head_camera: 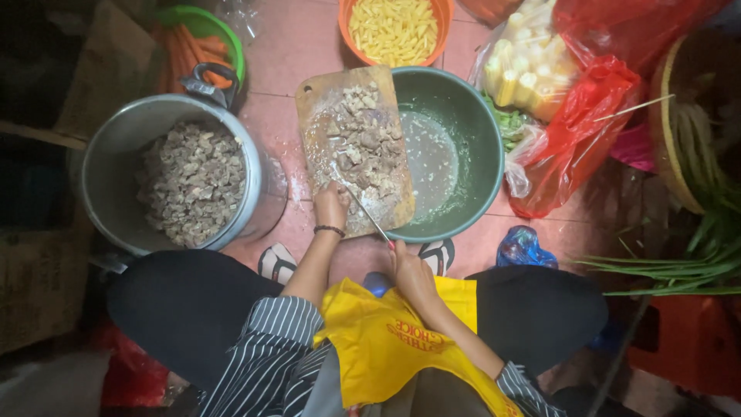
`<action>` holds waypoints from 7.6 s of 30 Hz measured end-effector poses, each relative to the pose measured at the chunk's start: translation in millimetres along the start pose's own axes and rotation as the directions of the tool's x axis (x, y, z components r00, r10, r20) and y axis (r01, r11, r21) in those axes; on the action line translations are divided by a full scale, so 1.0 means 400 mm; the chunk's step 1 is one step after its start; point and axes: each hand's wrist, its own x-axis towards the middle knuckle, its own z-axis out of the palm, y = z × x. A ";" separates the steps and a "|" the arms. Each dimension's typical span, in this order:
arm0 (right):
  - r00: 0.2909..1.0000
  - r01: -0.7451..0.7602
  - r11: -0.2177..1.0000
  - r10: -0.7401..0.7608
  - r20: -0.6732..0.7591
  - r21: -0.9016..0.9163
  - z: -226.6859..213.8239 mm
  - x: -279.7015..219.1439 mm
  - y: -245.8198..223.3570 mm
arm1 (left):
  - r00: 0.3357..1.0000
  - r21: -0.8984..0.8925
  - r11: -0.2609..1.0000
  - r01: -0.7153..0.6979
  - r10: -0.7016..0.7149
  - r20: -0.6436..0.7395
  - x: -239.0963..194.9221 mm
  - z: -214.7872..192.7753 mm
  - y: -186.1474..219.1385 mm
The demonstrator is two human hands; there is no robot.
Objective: Chopping pieces of meat on a wooden board and washing them in a basin.
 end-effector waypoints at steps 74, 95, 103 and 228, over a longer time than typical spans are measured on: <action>0.990 -0.144 0.989 0.144 0.013 0.041 0.090 0.089 0.018 | 0.984 0.164 0.979 -0.123 0.099 0.148 -0.072 -0.002 0.062; 0.998 -0.066 0.996 0.066 0.004 0.057 0.128 0.022 0.106 | 0.986 0.081 0.994 -0.071 0.058 0.156 -0.054 -0.001 0.052; 0.997 -0.049 0.998 0.052 -0.062 0.049 0.164 0.103 0.082 | 0.995 0.007 0.997 -0.072 0.071 0.065 -0.063 -0.029 0.063; 0.995 -0.103 0.994 0.102 0.020 0.028 0.075 0.050 0.076 | 0.998 0.065 0.997 -0.041 0.038 0.049 -0.047 0.006 0.059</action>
